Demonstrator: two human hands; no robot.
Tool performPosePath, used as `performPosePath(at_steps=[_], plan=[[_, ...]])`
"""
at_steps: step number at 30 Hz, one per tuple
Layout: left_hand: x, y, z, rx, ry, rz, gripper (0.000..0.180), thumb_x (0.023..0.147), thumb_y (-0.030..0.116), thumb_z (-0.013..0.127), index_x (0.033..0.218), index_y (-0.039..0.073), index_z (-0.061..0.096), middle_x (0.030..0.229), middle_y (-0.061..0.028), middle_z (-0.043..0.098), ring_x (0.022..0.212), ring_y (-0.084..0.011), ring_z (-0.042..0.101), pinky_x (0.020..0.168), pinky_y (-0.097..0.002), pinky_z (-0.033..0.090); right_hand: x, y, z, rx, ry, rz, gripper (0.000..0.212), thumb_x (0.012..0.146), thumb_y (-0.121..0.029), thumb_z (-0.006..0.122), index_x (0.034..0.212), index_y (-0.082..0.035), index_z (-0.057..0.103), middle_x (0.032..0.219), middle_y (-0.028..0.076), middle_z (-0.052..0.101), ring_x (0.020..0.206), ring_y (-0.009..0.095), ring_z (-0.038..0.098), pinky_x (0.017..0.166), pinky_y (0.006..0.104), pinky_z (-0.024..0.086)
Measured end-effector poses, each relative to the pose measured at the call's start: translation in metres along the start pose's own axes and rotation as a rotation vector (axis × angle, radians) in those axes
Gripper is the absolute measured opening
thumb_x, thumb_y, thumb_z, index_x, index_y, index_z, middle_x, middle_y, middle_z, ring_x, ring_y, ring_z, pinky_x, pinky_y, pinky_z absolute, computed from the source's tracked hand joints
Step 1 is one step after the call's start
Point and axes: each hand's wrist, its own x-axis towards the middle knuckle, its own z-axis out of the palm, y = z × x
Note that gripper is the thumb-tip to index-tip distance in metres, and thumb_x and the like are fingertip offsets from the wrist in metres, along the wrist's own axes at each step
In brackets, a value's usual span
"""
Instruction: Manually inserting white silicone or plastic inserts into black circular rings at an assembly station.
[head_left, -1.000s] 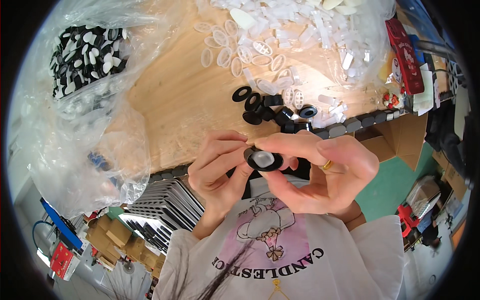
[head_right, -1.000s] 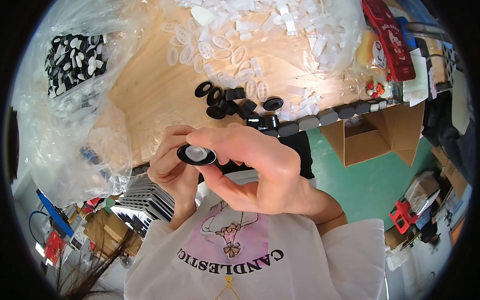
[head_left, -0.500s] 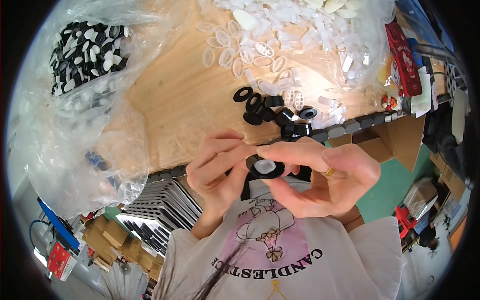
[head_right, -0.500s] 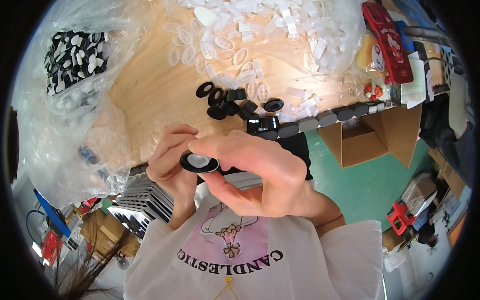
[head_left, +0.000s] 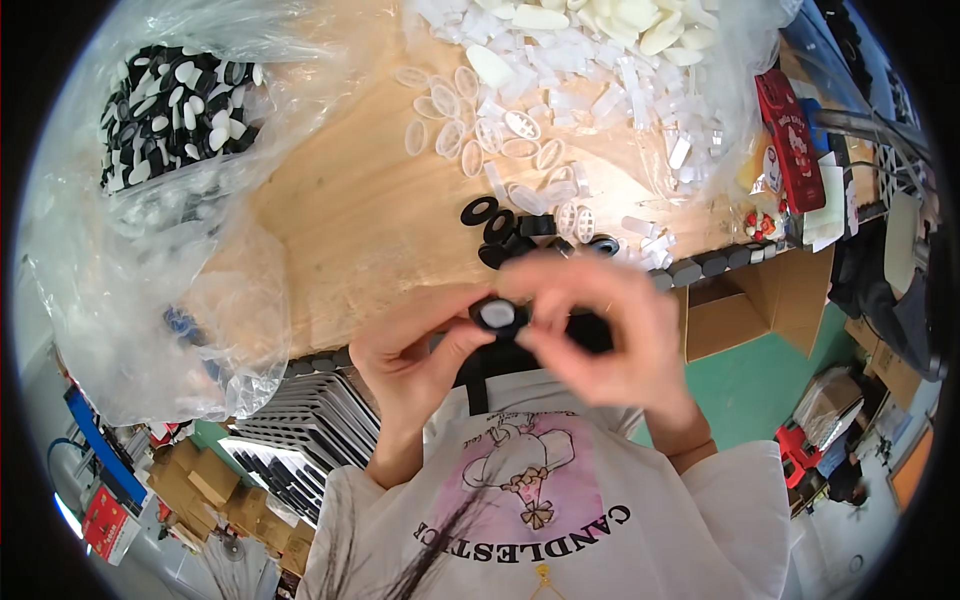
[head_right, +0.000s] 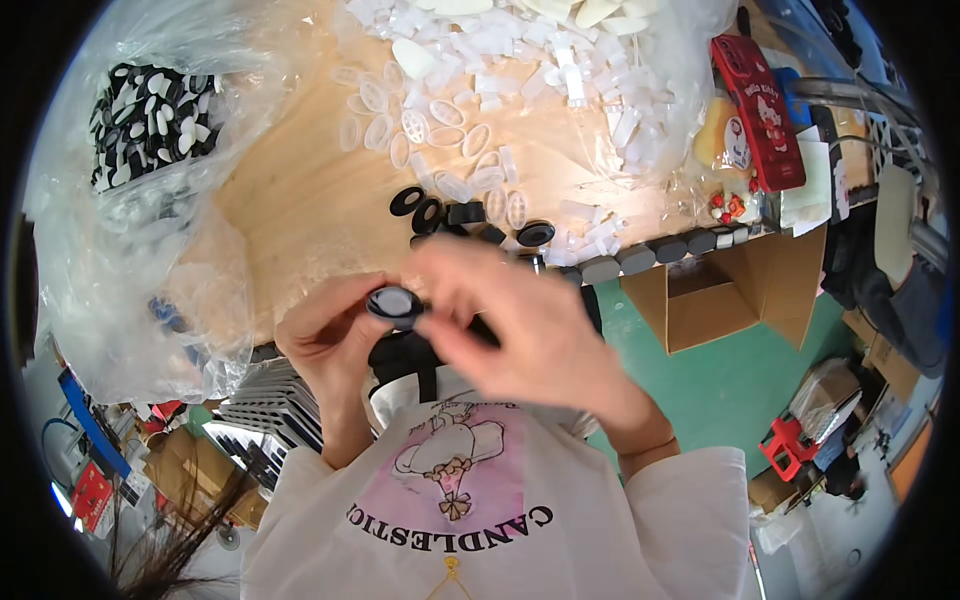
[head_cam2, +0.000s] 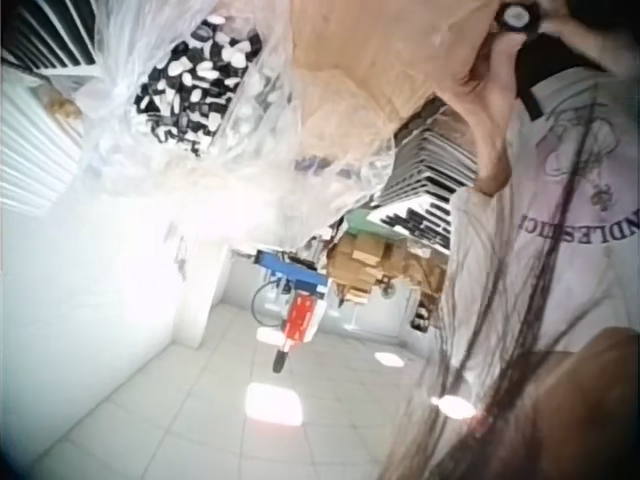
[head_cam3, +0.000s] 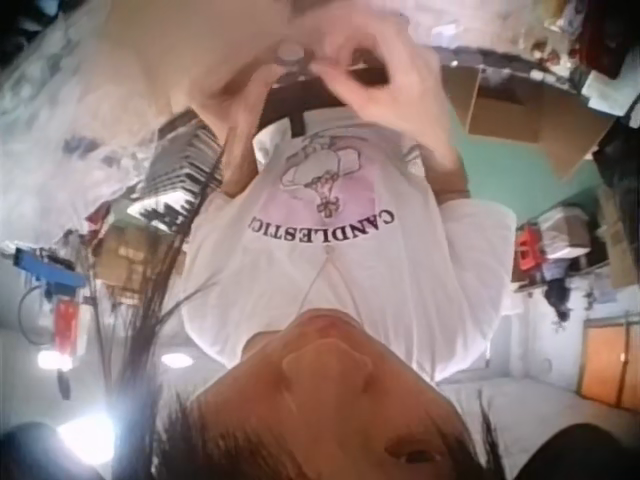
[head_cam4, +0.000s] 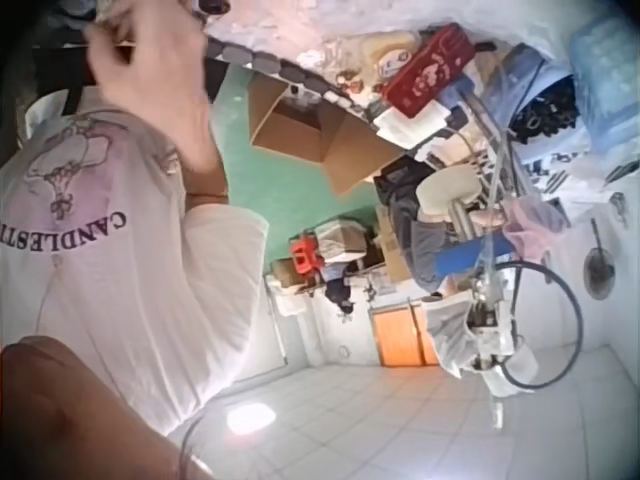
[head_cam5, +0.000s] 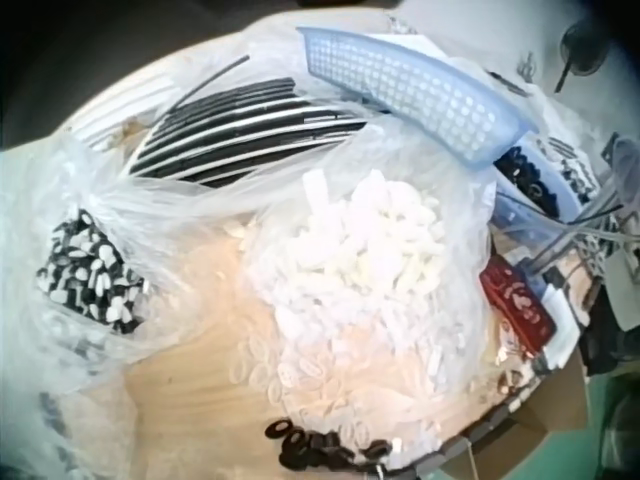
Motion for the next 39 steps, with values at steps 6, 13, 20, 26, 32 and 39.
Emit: performPosePath(at_steps=[6, 13, 20, 26, 32, 39], plan=[[-0.001, -0.012, 0.001, -0.235, 0.047, -0.106, 0.031, 0.085, 0.010, 0.077, 0.109, -0.008, 0.067, 0.099, -0.0186, 0.070, 0.085, -0.0228, 0.070, 0.078, -0.0317, 0.058, 0.061, 0.083, -0.049, -0.392, 0.087, -0.166, 0.015, 0.080, 0.010, 0.064, 0.091, -0.001, 0.068, 0.101, 0.009, 0.069, 0.077, 0.018, 0.066, 0.064, 0.0257, 0.051], [0.011, -0.026, 0.005, -0.383, 0.055, -0.040, 0.049, 0.082, 0.019, 0.081, 0.120, -0.004, 0.061, 0.107, -0.0152, 0.064, 0.080, -0.0230, 0.068, 0.076, -0.0312, 0.057, 0.089, 0.088, -0.053, -0.594, 0.026, -0.250, 0.025, 0.080, 0.008, 0.063, 0.102, -0.003, 0.067, 0.109, 0.008, 0.065, 0.085, 0.025, 0.066, 0.070, 0.0326, 0.053], [0.009, -0.008, 0.007, 0.092, 0.103, 0.252, 0.034, 0.068, 0.000, 0.085, 0.100, -0.002, 0.073, 0.101, -0.0129, 0.069, 0.082, -0.0179, 0.065, 0.067, -0.0248, 0.050, 0.103, 0.085, -0.055, -0.672, -0.103, -0.274, 0.026, 0.083, 0.002, 0.064, 0.107, -0.005, 0.065, 0.107, 0.010, 0.063, 0.085, 0.031, 0.065, 0.073, 0.0361, 0.051], [0.010, 0.002, 0.006, 0.225, 0.081, 0.372, 0.037, 0.061, 0.001, 0.085, 0.097, 0.001, 0.074, 0.089, -0.0106, 0.071, 0.074, -0.0203, 0.062, 0.063, -0.0280, 0.046, 0.105, 0.093, -0.065, -0.720, -0.080, -0.266, 0.015, 0.083, 0.000, 0.066, 0.097, -0.003, 0.064, 0.091, 0.009, 0.063, 0.076, 0.026, 0.065, 0.066, 0.0333, 0.050], [0.007, 0.005, 0.005, 0.388, 0.096, 0.409, 0.042, 0.059, 0.001, 0.086, 0.098, 0.001, 0.072, 0.090, -0.0103, 0.073, 0.074, -0.0233, 0.061, 0.065, -0.0312, 0.046, 0.046, 0.011, -0.047, -0.030, 0.040, -0.237, 0.013, 0.075, 0.005, 0.073, 0.081, 0.000, 0.063, 0.083, 0.011, 0.066, 0.071, 0.019, 0.063, 0.059, 0.0278, 0.048], [0.007, 0.025, 0.009, 0.468, 0.034, 0.508, 0.035, 0.062, 0.003, 0.082, 0.096, 0.001, 0.072, 0.091, -0.0086, 0.073, 0.074, -0.0231, 0.063, 0.065, -0.0331, 0.046, 0.006, -0.012, -0.007, 0.018, 0.105, -0.392, 0.018, 0.071, 0.003, 0.078, 0.082, -0.004, 0.065, 0.086, 0.012, 0.067, 0.067, 0.021, 0.062, 0.059, 0.0305, 0.049]])
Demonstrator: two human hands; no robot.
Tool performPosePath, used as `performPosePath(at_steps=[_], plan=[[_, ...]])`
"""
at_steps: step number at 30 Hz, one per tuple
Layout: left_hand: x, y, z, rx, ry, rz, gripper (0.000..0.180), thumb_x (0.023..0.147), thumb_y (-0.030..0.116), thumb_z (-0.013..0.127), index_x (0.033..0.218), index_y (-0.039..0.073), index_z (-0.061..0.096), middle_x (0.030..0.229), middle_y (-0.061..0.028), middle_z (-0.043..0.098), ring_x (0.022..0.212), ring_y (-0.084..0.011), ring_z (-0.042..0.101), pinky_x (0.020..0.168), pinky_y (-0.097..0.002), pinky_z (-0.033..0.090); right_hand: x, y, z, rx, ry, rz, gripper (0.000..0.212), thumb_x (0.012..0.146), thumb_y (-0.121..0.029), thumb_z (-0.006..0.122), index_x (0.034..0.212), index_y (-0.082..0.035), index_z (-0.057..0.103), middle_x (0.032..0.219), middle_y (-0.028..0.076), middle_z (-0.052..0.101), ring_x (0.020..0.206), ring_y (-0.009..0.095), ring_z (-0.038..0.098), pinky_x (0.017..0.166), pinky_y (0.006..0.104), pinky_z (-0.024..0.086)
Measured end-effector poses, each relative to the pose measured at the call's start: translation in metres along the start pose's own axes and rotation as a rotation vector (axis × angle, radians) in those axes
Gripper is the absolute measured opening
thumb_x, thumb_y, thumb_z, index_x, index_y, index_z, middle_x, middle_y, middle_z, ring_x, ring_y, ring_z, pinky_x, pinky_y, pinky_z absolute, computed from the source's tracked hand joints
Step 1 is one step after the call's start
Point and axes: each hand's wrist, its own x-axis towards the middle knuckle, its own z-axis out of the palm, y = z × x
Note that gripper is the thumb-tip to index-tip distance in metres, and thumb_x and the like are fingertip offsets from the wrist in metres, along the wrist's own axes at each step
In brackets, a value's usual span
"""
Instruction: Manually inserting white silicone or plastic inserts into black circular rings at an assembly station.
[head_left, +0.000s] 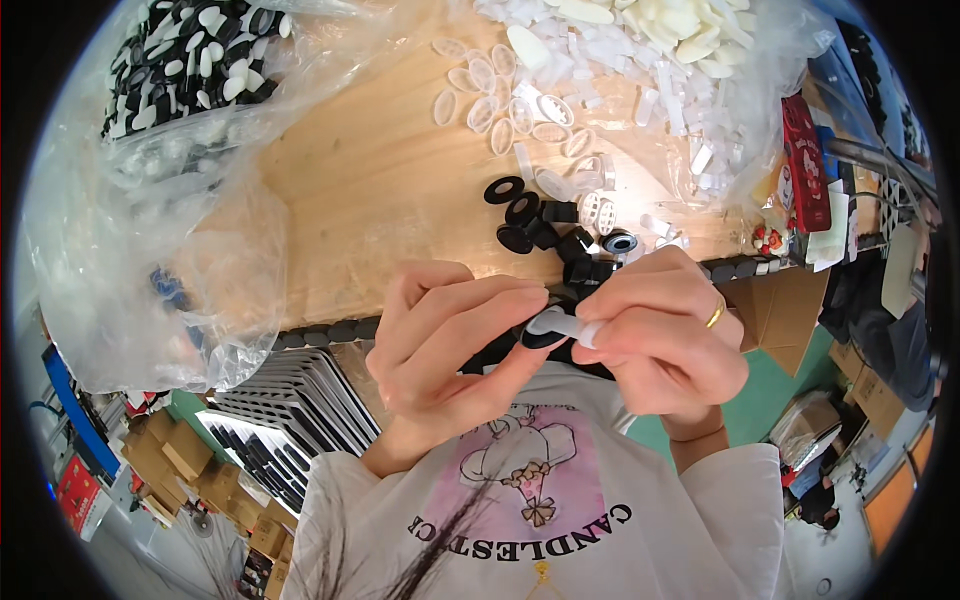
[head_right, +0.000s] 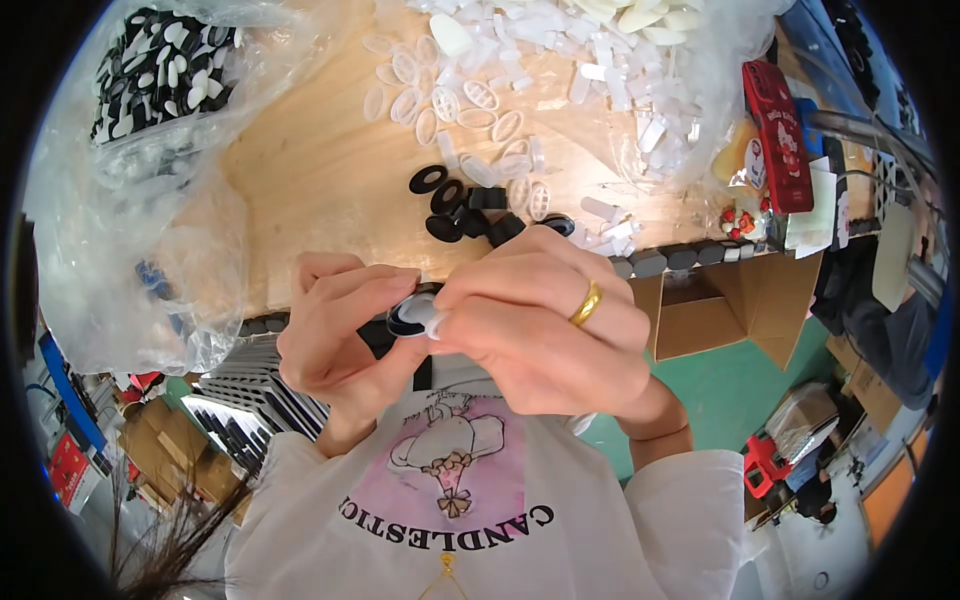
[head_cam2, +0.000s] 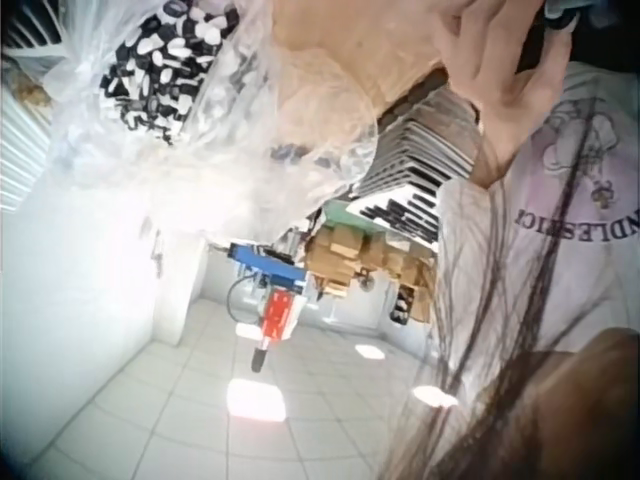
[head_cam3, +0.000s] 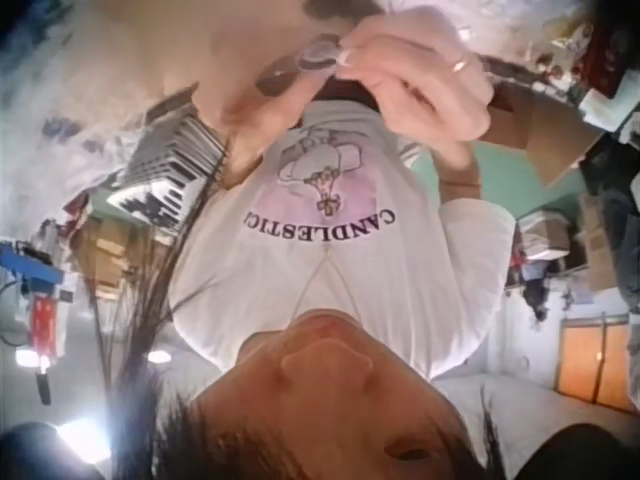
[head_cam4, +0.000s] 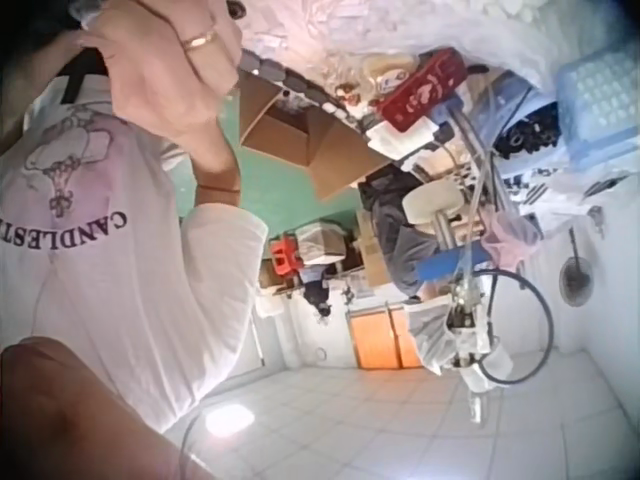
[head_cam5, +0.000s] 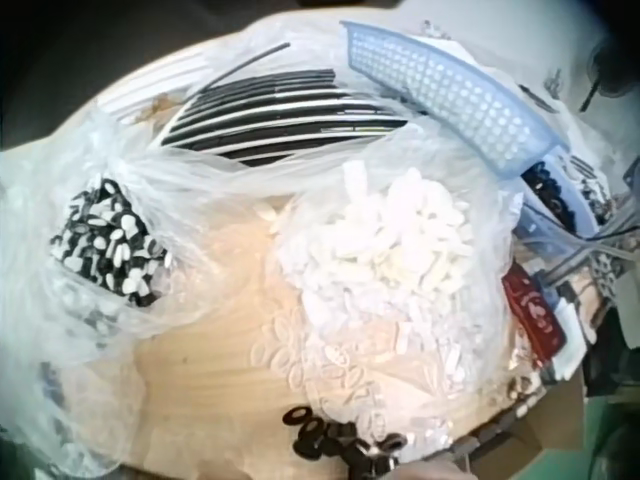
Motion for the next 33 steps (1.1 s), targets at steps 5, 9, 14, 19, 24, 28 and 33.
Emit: performPosePath(at_steps=[5, 9, 14, 19, 24, 28, 33], plan=[[-0.001, 0.002, 0.000, 0.014, 0.013, 0.014, 0.032, 0.063, 0.003, 0.078, 0.094, 0.001, 0.072, 0.092, -0.0087, 0.073, 0.076, -0.0216, 0.065, 0.064, -0.0331, 0.046, -0.002, 0.000, 0.006, -0.210, -0.026, -0.114, 0.030, 0.056, -0.002, 0.082, 0.083, -0.001, 0.070, 0.096, 0.013, 0.065, 0.072, 0.025, 0.059, 0.055, 0.0316, 0.047], [-0.001, 0.002, 0.001, 0.050, 0.049, 0.053, 0.029, 0.063, 0.003, 0.076, 0.091, 0.001, 0.072, 0.090, -0.0084, 0.073, 0.075, -0.0209, 0.066, 0.063, -0.0331, 0.046, -0.007, -0.002, 0.005, -0.390, -0.082, -0.205, 0.024, 0.065, -0.009, 0.079, 0.088, -0.005, 0.073, 0.106, 0.013, 0.059, 0.083, 0.027, 0.055, 0.063, 0.0333, 0.045], [-0.002, 0.002, 0.003, 0.084, 0.091, 0.074, 0.025, 0.062, 0.002, 0.074, 0.087, 0.001, 0.072, 0.088, -0.0082, 0.073, 0.075, -0.0205, 0.067, 0.061, -0.0332, 0.045, -0.009, -0.002, 0.009, -0.485, -0.086, -0.234, 0.027, 0.062, -0.018, 0.077, 0.086, -0.004, 0.074, 0.103, 0.010, 0.057, 0.082, 0.028, 0.052, 0.069, 0.0396, 0.043], [-0.005, -0.001, 0.004, 0.119, 0.099, 0.013, 0.030, 0.060, 0.001, 0.073, 0.090, 0.002, 0.074, 0.088, -0.0081, 0.073, 0.069, -0.0208, 0.060, 0.061, -0.0312, 0.045, -0.010, 0.001, 0.016, -0.524, -0.086, -0.237, 0.030, 0.060, -0.020, 0.078, 0.085, -0.004, 0.073, 0.100, 0.010, 0.058, 0.082, 0.029, 0.052, 0.069, 0.0420, 0.043], [-0.013, -0.012, 0.007, 0.085, 0.136, -0.062, 0.034, 0.062, 0.001, 0.080, 0.095, 0.003, 0.074, 0.087, -0.0064, 0.073, 0.068, -0.0212, 0.055, 0.062, -0.0291, 0.045, 0.005, 0.009, -0.005, 0.031, -0.268, 0.118, 0.023, 0.073, -0.015, 0.076, 0.091, 0.000, 0.072, 0.100, 0.013, 0.059, 0.089, 0.030, 0.058, 0.080, 0.0410, 0.048], [-0.017, -0.011, 0.010, -0.082, 0.109, -0.258, 0.039, 0.060, -0.004, 0.085, 0.097, 0.000, 0.074, 0.089, -0.0064, 0.073, 0.080, -0.0188, 0.055, 0.071, -0.0291, 0.043, 0.026, 0.084, -0.027, -0.423, -0.188, 0.197, 0.017, 0.078, 0.006, 0.066, 0.092, -0.001, 0.070, 0.103, 0.009, 0.061, 0.091, 0.023, 0.061, 0.081, 0.0325, 0.049], [-0.015, -0.009, 0.007, -0.121, 0.093, -0.282, 0.037, 0.063, -0.005, 0.084, 0.098, -0.001, 0.074, 0.091, -0.0078, 0.074, 0.079, -0.0157, 0.056, 0.070, -0.0268, 0.043, 0.039, 0.113, -0.036, -0.561, -0.381, 0.173, 0.015, 0.078, 0.003, 0.069, 0.092, -0.001, 0.068, 0.105, 0.009, 0.062, 0.092, 0.021, 0.062, 0.080, 0.0302, 0.050]])
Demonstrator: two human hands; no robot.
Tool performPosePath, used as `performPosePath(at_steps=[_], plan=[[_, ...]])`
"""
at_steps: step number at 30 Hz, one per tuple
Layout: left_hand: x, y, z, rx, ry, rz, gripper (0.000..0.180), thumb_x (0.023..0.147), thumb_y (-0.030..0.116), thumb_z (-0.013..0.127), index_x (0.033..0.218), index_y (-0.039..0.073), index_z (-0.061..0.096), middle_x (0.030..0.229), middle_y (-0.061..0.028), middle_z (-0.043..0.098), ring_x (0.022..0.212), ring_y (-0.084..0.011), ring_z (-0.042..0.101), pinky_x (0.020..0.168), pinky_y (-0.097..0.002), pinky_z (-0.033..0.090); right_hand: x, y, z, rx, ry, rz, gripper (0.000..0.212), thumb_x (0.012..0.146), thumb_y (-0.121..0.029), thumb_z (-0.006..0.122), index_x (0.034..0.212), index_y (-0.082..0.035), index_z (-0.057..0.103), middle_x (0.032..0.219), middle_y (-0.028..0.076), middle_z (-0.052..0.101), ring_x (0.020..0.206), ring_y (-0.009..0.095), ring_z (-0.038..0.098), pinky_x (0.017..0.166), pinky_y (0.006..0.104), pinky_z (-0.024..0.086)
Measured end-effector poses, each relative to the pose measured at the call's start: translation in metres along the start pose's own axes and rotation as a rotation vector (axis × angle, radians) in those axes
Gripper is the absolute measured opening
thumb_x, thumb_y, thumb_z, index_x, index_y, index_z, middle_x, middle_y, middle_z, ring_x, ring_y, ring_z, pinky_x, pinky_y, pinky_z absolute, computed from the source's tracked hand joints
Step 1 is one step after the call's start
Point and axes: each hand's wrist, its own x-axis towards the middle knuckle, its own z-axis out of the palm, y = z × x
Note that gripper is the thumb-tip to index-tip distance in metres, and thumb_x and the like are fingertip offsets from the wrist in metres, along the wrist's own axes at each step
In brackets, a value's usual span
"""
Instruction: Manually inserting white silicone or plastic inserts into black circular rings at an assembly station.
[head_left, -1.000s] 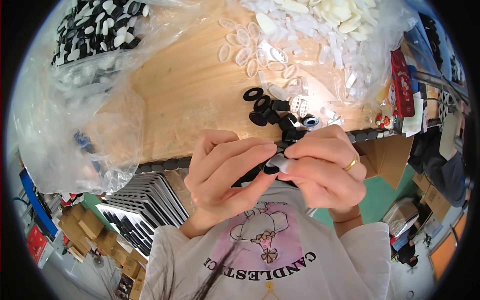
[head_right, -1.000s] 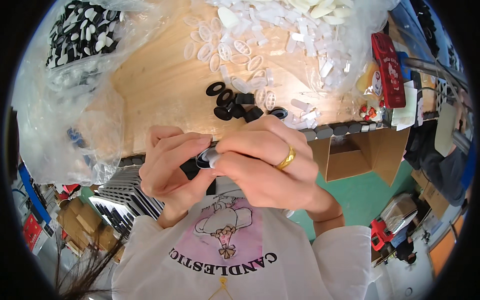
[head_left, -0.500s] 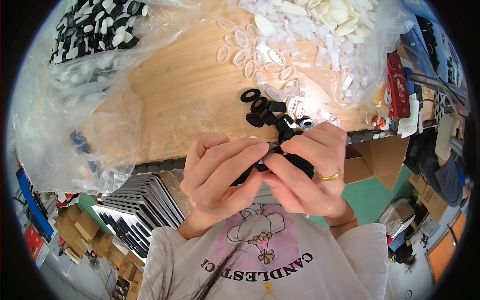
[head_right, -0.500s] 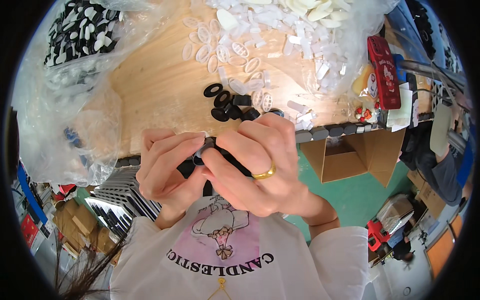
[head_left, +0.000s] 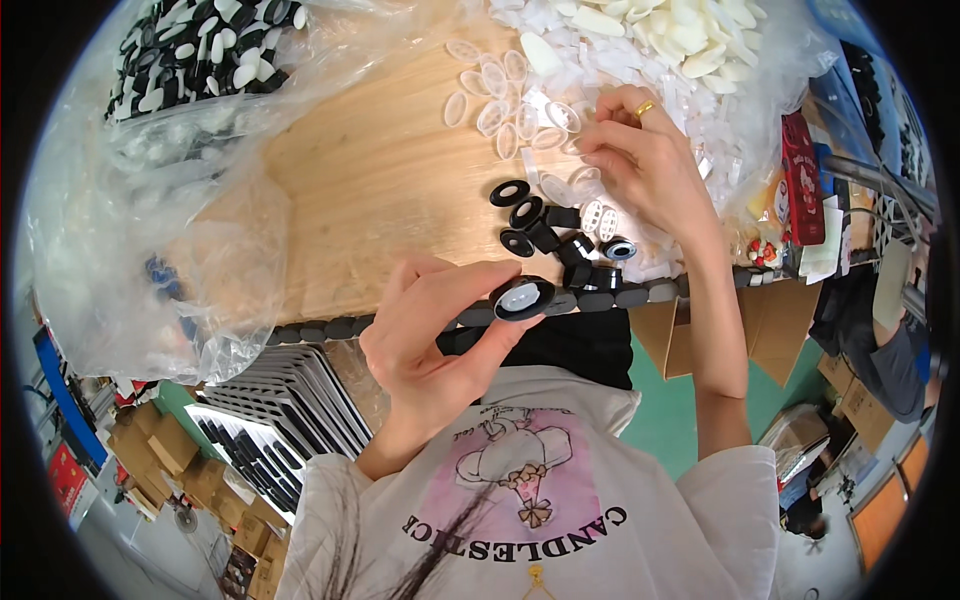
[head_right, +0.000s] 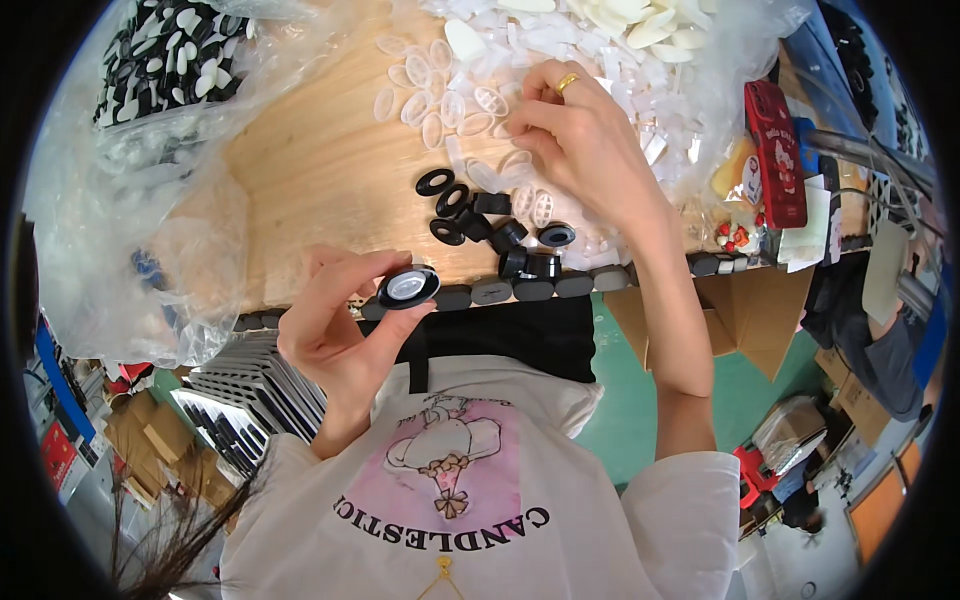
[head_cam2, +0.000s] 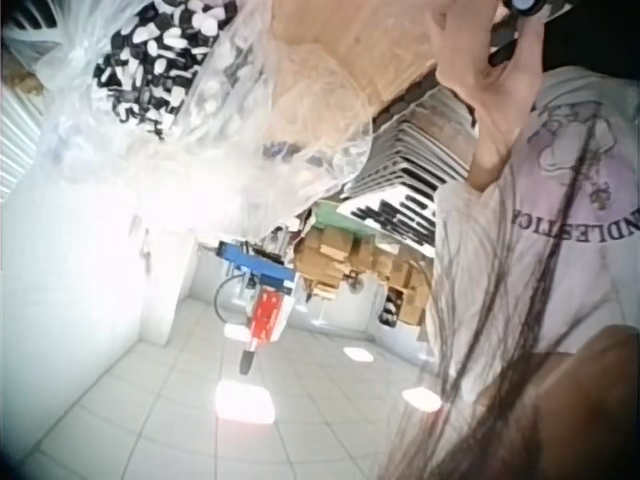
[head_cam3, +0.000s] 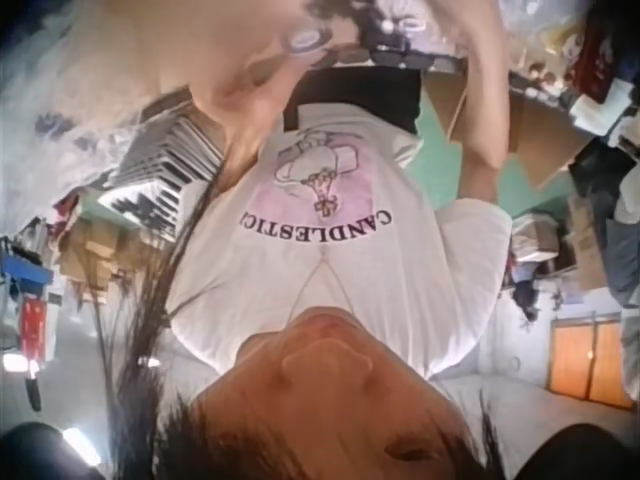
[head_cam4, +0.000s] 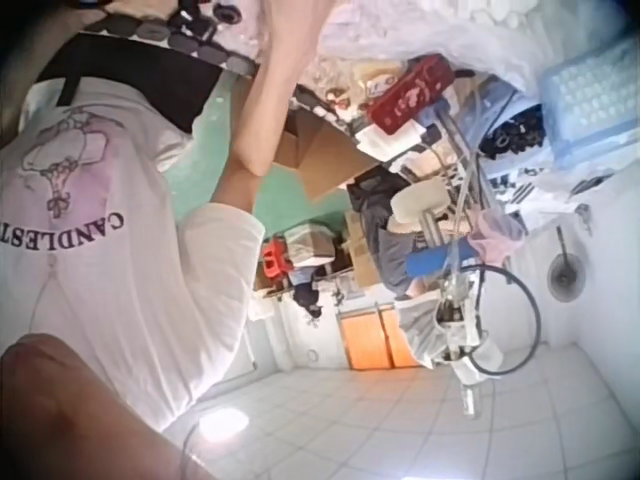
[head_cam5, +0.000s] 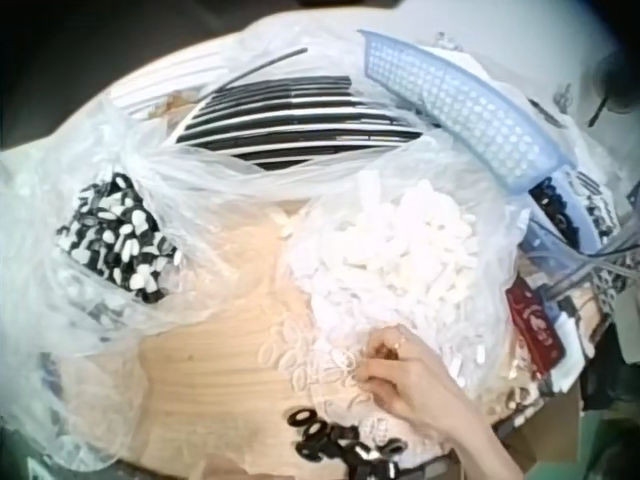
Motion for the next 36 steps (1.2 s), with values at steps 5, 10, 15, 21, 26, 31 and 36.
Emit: performPosePath(at_steps=[5, 10, 15, 21, 26, 31, 36], plan=[[-0.002, 0.009, 0.003, -0.061, -0.012, -0.247, 0.035, 0.067, -0.008, 0.082, 0.100, -0.004, 0.073, 0.094, -0.0112, 0.074, 0.084, -0.0145, 0.065, 0.072, -0.0247, 0.051, -0.025, -0.059, -0.018, 0.205, 0.192, -0.040, 0.010, 0.079, 0.000, 0.070, 0.088, 0.001, 0.066, 0.099, 0.010, 0.064, 0.087, 0.022, 0.063, 0.075, 0.0311, 0.051], [0.001, 0.006, 0.001, -0.116, -0.028, -0.150, 0.034, 0.073, -0.006, 0.081, 0.106, -0.001, 0.073, 0.097, -0.0118, 0.074, 0.079, -0.0139, 0.069, 0.067, -0.0245, 0.056, -0.050, -0.098, -0.030, 0.393, 0.148, 0.027, 0.009, 0.082, 0.003, 0.066, 0.090, 0.001, 0.069, 0.093, 0.017, 0.064, 0.076, 0.023, 0.063, 0.065, 0.0311, 0.050], [0.002, 0.012, -0.001, -0.198, -0.065, -0.099, 0.034, 0.073, -0.005, 0.081, 0.105, -0.002, 0.073, 0.097, -0.0122, 0.074, 0.078, -0.0144, 0.069, 0.068, -0.0245, 0.056, -0.063, -0.097, -0.032, 0.487, 0.169, -0.043, 0.014, 0.081, 0.001, 0.066, 0.093, 0.000, 0.074, 0.098, 0.018, 0.062, 0.069, 0.017, 0.058, 0.059, 0.0262, 0.046], [0.002, 0.016, -0.004, -0.172, -0.180, -0.087, 0.033, 0.071, -0.005, 0.081, 0.103, -0.002, 0.072, 0.093, -0.0118, 0.073, 0.074, -0.0159, 0.069, 0.065, -0.0253, 0.056, -0.043, -0.102, -0.040, 0.625, 0.116, -0.063, 0.025, 0.066, 0.010, 0.073, 0.089, 0.002, 0.069, 0.103, 0.012, 0.058, 0.069, 0.013, 0.057, 0.051, 0.0261, 0.044], [0.003, 0.021, -0.006, -0.104, -0.282, -0.104, 0.033, 0.069, -0.004, 0.081, 0.101, -0.001, 0.073, 0.088, -0.0125, 0.073, 0.072, -0.0191, 0.069, 0.064, -0.0268, 0.055, -0.026, -0.098, -0.055, 0.374, -0.139, -0.244, 0.018, 0.070, 0.002, 0.078, 0.085, 0.005, 0.067, 0.100, 0.017, 0.062, 0.074, 0.022, 0.063, 0.054, 0.0277, 0.052], [0.001, 0.016, -0.006, -0.051, -0.252, 0.023, 0.035, 0.068, -0.004, 0.079, 0.102, 0.000, 0.073, 0.089, -0.0123, 0.072, 0.070, -0.0195, 0.068, 0.060, -0.0274, 0.053, -0.023, -0.100, -0.069, 0.035, -0.297, -0.440, 0.023, 0.073, -0.005, 0.078, 0.087, 0.007, 0.064, 0.099, 0.018, 0.061, 0.072, 0.027, 0.062, 0.058, 0.0332, 0.052], [0.002, 0.016, -0.007, -0.051, -0.269, 0.005, 0.036, 0.067, -0.006, 0.076, 0.103, 0.000, 0.073, 0.091, -0.0131, 0.072, 0.069, -0.0198, 0.068, 0.059, -0.0282, 0.053, -0.029, -0.095, -0.054, 0.175, -0.208, -0.390, 0.022, 0.072, -0.006, 0.078, 0.086, 0.006, 0.065, 0.097, 0.017, 0.061, 0.071, 0.026, 0.063, 0.058, 0.0317, 0.051]])
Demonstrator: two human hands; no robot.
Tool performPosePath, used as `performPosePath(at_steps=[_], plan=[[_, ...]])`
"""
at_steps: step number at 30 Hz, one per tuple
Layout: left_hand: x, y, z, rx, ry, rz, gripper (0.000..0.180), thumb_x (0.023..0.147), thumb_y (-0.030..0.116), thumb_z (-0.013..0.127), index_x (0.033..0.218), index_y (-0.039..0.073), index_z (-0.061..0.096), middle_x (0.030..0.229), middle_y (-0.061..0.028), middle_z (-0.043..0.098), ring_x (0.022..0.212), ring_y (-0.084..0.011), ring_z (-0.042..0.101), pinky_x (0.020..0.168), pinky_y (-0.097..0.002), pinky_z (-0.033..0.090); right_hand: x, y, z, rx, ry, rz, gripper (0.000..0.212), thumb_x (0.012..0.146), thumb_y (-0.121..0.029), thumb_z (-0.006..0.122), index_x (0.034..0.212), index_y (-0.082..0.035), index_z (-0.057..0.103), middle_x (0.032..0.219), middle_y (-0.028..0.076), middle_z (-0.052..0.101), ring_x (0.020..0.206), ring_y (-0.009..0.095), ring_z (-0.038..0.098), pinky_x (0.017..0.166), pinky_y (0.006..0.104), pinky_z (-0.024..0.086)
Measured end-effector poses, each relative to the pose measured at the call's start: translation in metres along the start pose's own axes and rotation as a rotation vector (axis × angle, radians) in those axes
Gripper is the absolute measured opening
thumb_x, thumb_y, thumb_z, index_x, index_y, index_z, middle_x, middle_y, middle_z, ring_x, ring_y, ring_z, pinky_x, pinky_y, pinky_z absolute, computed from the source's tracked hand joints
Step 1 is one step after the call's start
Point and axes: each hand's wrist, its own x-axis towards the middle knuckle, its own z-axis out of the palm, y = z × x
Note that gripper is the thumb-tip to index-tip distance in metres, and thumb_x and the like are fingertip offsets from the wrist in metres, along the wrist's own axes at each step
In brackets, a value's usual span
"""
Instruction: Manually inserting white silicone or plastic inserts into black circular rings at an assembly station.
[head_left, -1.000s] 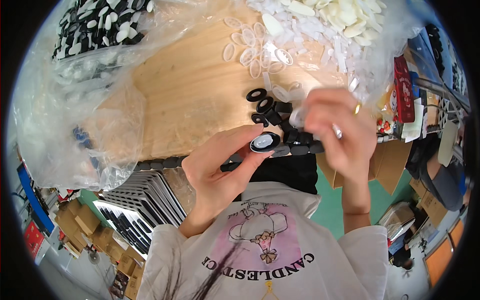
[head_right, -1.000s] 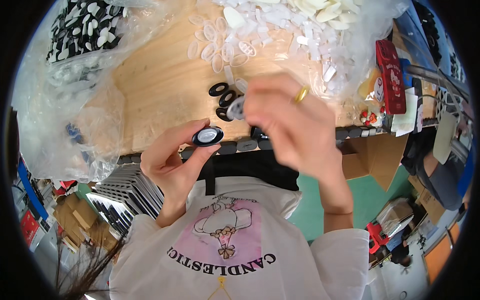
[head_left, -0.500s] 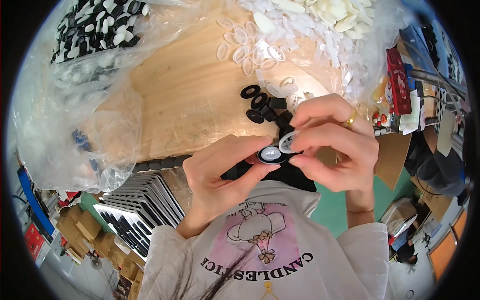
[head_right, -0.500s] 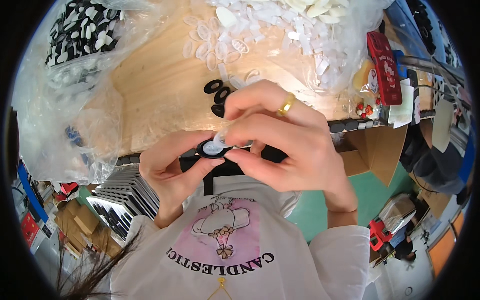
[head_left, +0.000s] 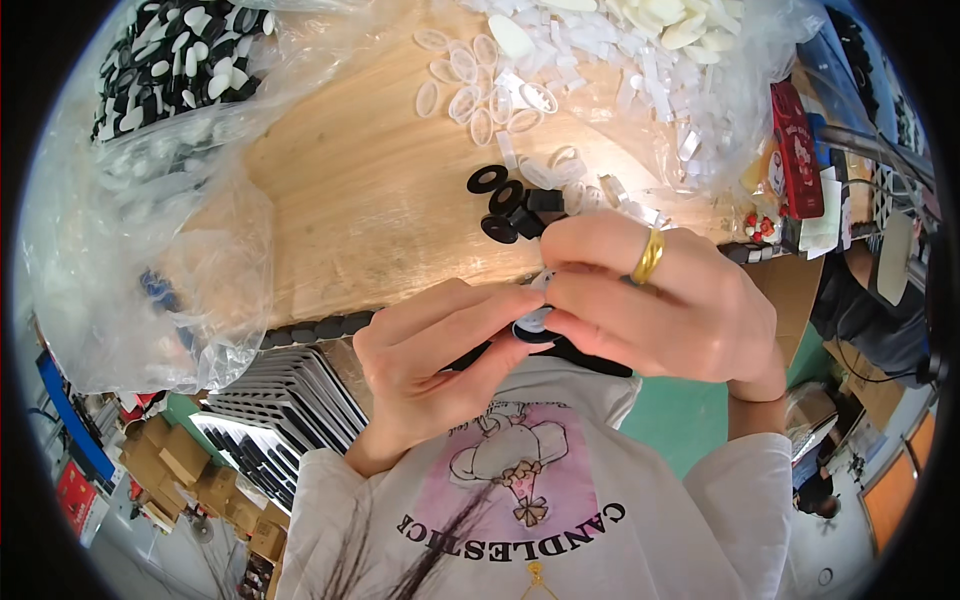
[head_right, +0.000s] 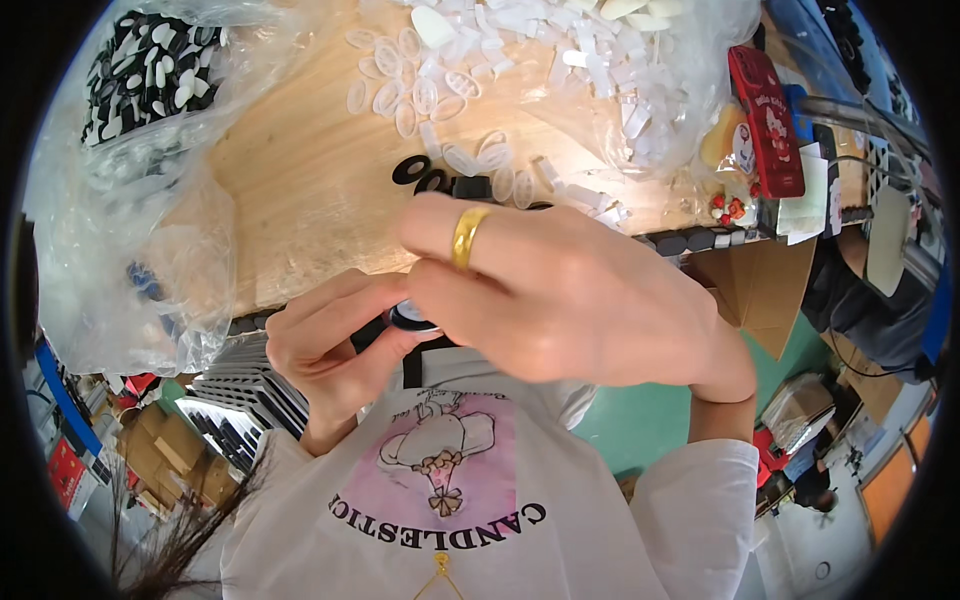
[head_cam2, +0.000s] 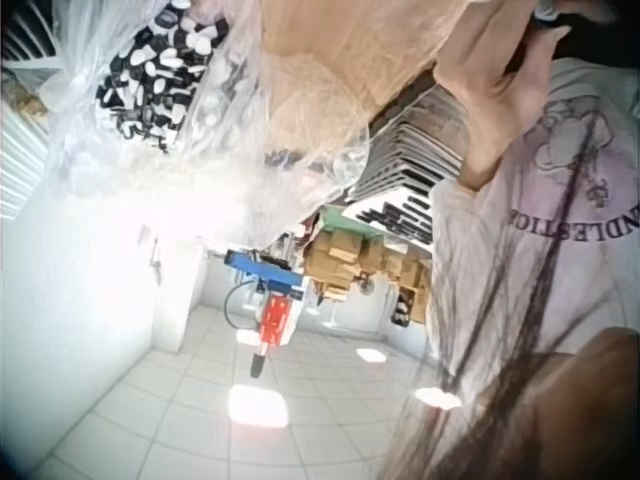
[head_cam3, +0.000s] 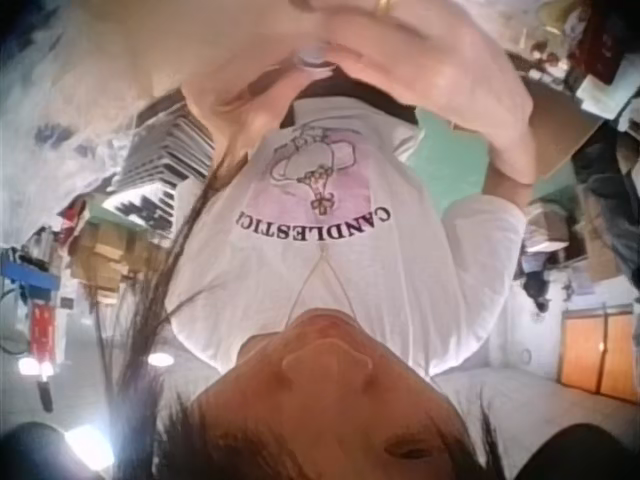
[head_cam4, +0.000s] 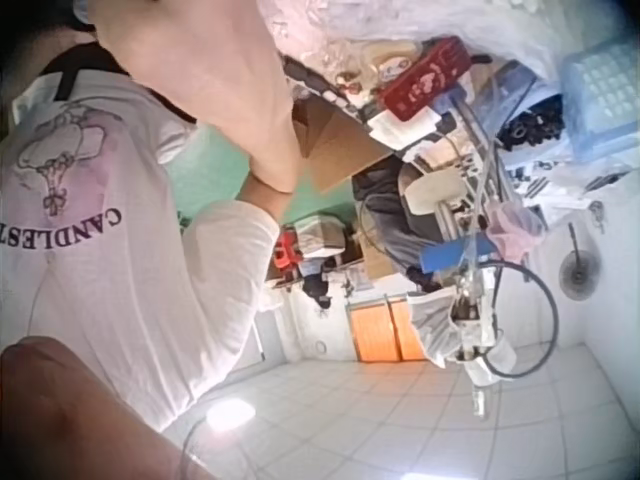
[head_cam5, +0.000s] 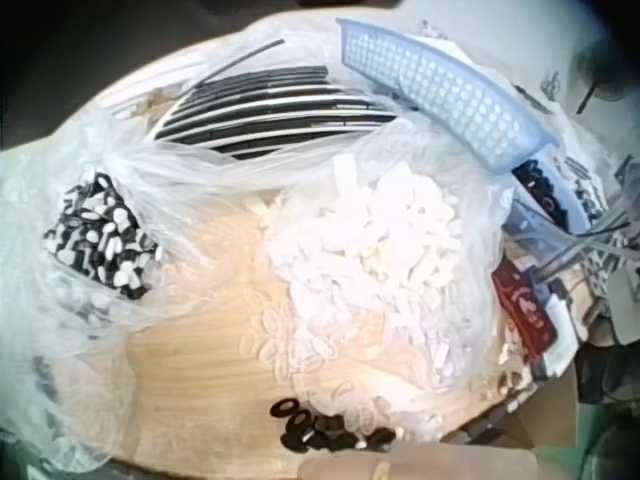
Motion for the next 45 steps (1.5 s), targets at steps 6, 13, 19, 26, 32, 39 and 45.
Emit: performPosePath(at_steps=[6, 13, 19, 26, 32, 39, 45], plan=[[0.005, -0.004, 0.004, 0.050, 0.031, 0.158, 0.034, 0.068, -0.006, 0.074, 0.102, -0.002, 0.073, 0.092, -0.0138, 0.072, 0.070, -0.0225, 0.068, 0.058, -0.0286, 0.054, 0.001, 0.005, 0.003, 0.528, 0.155, 0.415, 0.027, 0.067, -0.003, 0.085, 0.088, 0.000, 0.069, 0.097, 0.009, 0.062, 0.077, 0.012, 0.062, 0.062, 0.0220, 0.054], [-0.001, -0.001, 0.007, 0.086, 0.118, 0.045, 0.036, 0.069, -0.007, 0.076, 0.104, -0.001, 0.073, 0.097, -0.0144, 0.073, 0.080, -0.0234, 0.071, 0.068, -0.0282, 0.057, 0.001, -0.006, 0.006, 0.324, 0.299, 0.428, 0.024, 0.067, -0.004, 0.083, 0.087, 0.000, 0.070, 0.096, 0.011, 0.063, 0.076, 0.017, 0.061, 0.061, 0.0252, 0.053], [0.000, 0.002, 0.002, 0.019, 0.098, -0.007, 0.035, 0.072, -0.007, 0.076, 0.106, 0.001, 0.073, 0.104, -0.0139, 0.072, 0.090, -0.0229, 0.071, 0.073, -0.0272, 0.058, -0.016, -0.011, 0.038, 0.002, 0.486, 0.030, 0.024, 0.062, 0.000, 0.080, 0.085, -0.006, 0.075, 0.094, 0.008, 0.068, 0.076, 0.022, 0.058, 0.062, 0.0304, 0.049], [0.002, 0.017, 0.003, -0.235, 0.055, -0.157, 0.039, 0.072, -0.007, 0.075, 0.110, -0.003, 0.072, 0.117, -0.0186, 0.068, 0.096, -0.0247, 0.070, 0.073, -0.0271, 0.058, -0.026, -0.011, 0.062, 0.064, 0.546, -0.020, 0.033, 0.057, 0.007, 0.077, 0.088, -0.005, 0.076, 0.100, 0.007, 0.055, 0.072, 0.020, 0.054, 0.058, 0.0293, 0.043], [-0.014, 0.003, 0.009, -0.079, 0.145, 0.100, 0.032, 0.077, -0.008, 0.072, 0.109, -0.004, 0.072, 0.122, -0.0199, 0.056, 0.096, -0.0273, 0.069, 0.078, -0.0318, 0.059, -0.018, -0.017, 0.045, 0.503, 0.560, 0.178, 0.023, 0.068, -0.001, 0.086, 0.086, 0.002, 0.072, 0.091, 0.014, 0.066, 0.076, 0.019, 0.062, 0.063, 0.0277, 0.051], [-0.020, 0.004, 0.018, -0.103, 0.212, 0.178, 0.042, 0.073, -0.015, 0.070, 0.113, -0.005, 0.070, 0.122, -0.0172, 0.048, 0.099, -0.0308, 0.066, 0.085, -0.0367, 0.059, -0.023, -0.029, 0.057, 0.155, 0.707, 0.102, 0.029, 0.062, 0.011, 0.082, 0.086, 0.001, 0.070, 0.097, 0.014, 0.065, 0.076, 0.018, 0.061, 0.057, 0.0241, 0.049], [-0.018, 0.010, 0.017, 0.004, 0.270, 0.268, 0.040, 0.074, -0.013, 0.070, 0.114, -0.006, 0.069, 0.120, -0.0169, 0.047, 0.095, -0.0278, 0.066, 0.083, -0.0351, 0.058, -0.017, -0.039, 0.068, 0.150, 0.752, 0.129, 0.030, 0.060, 0.014, 0.077, 0.086, 0.001, 0.069, 0.099, 0.014, 0.063, 0.079, 0.019, 0.062, 0.058, 0.0240, 0.049]])
